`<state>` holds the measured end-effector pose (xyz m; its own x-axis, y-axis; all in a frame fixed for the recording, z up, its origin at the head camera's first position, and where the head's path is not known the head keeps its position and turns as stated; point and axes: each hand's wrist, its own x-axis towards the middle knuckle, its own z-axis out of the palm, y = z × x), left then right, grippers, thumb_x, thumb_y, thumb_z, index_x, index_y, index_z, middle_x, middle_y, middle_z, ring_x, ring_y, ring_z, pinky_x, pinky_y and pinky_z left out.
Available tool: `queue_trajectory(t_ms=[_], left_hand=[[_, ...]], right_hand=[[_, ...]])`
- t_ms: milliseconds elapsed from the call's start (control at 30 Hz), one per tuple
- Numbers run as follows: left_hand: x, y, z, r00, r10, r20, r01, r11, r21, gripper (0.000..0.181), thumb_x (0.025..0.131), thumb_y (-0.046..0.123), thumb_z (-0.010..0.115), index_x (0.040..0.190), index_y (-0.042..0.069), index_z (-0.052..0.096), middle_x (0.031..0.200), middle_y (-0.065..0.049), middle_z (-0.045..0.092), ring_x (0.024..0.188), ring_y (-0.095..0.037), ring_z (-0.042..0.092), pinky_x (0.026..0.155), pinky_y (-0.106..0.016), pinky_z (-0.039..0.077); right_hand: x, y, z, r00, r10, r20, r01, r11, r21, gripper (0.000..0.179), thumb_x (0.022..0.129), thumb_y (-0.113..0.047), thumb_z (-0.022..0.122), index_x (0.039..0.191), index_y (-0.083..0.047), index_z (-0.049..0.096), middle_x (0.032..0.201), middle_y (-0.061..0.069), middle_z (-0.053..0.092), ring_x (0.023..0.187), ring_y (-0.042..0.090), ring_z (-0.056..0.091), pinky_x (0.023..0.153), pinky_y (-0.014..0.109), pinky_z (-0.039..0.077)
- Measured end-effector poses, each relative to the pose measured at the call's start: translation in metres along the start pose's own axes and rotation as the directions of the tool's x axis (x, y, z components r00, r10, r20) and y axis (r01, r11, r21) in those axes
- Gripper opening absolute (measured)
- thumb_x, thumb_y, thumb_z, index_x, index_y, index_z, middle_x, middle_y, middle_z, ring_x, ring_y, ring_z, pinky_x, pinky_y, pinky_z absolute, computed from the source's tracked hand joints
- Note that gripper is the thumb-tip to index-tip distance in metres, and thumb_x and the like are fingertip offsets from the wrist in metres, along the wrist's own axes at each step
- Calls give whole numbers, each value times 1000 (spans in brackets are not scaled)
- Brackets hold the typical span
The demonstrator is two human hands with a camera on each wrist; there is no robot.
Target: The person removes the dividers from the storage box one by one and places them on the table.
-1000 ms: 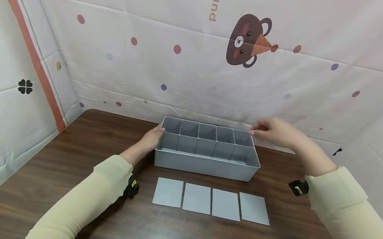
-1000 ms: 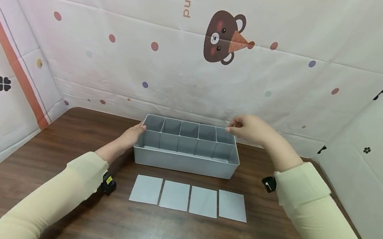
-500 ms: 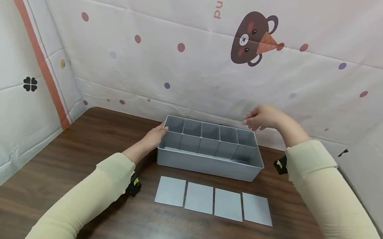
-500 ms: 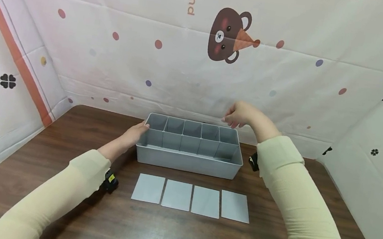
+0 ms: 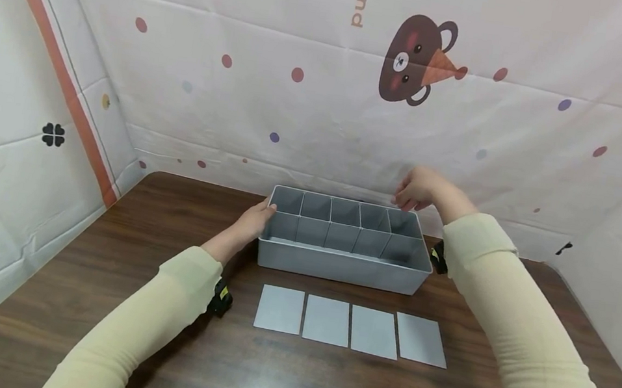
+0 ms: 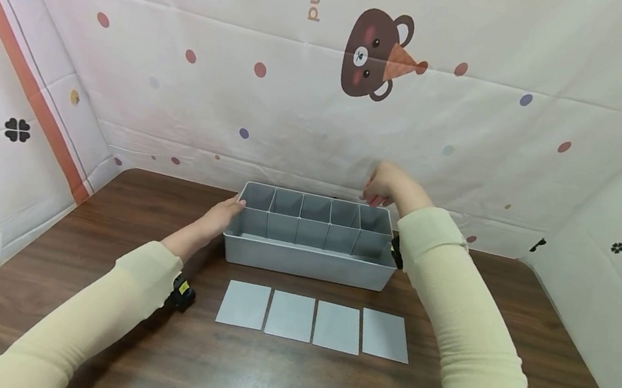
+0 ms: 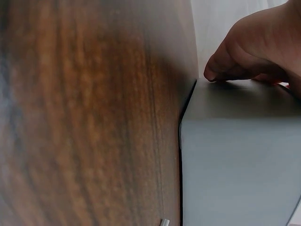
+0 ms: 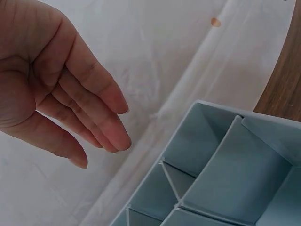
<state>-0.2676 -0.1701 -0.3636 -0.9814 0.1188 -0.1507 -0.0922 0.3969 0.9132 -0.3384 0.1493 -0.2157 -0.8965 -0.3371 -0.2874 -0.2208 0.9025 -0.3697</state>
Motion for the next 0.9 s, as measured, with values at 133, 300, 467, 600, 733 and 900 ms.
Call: queue_trajectory(t_ms=[133, 300, 467, 600, 733, 900], left_hand=[[0, 0, 0, 1000, 8, -6, -8, 1000, -3, 59, 114, 29, 21, 165, 3, 5, 174, -15, 3, 162, -35, 3, 133, -54, 10], [-1, -2, 2, 1000, 15, -5, -15, 1000, -6, 59, 114, 29, 21, 165, 4, 5, 174, -15, 3, 163, -35, 5, 132, -55, 11], [-2, -1, 2, 1000, 15, -8, -15, 1000, -4, 59, 114, 29, 21, 165, 5, 5, 175, -15, 4, 163, -35, 5, 132, -56, 11], [-4, 0, 2, 1000, 10, -4, -10, 1000, -7, 59, 114, 29, 21, 165, 6, 5, 175, -14, 3, 163, -34, 5, 132, -55, 11], [-3, 0, 1, 1000, 9, -4, -9, 1000, -8, 59, 114, 29, 21, 165, 6, 5, 175, -14, 3, 163, -34, 5, 132, -55, 11], [-2, -1, 2, 1000, 7, 0, -7, 1000, -7, 59, 114, 29, 22, 165, 6, 4, 175, -15, 3, 163, -35, 5, 132, -55, 11]], right_hand=[[6, 0, 4, 999, 37, 2, -37, 999, 25, 25, 96, -8, 65, 110, 12, 71, 80, 10, 77, 69, 10, 68, 72, 32, 62], [13, 3, 13, 996, 93, 19, -93, 994, 48, 20, 95, -5, 63, 101, 11, 72, 69, 3, 71, 62, 10, 62, 68, 29, 60], [22, 8, 23, 991, 137, 13, -137, 988, 64, 11, 91, -2, 66, 89, 6, 71, 60, -2, 66, 57, 10, 62, 65, 27, 60], [28, 13, 30, 985, 170, 31, -172, 982, 78, 10, 92, -3, 66, 89, 5, 69, 60, -2, 66, 59, 10, 64, 67, 29, 61], [32, 15, 35, 981, 189, 39, -192, 976, 104, 12, 92, -3, 67, 93, 8, 68, 62, 1, 67, 61, 11, 67, 69, 31, 64], [38, 18, 39, 977, 208, 52, -213, 969, 123, 16, 91, -4, 69, 97, 10, 70, 63, 4, 68, 59, 12, 67, 68, 31, 64]])
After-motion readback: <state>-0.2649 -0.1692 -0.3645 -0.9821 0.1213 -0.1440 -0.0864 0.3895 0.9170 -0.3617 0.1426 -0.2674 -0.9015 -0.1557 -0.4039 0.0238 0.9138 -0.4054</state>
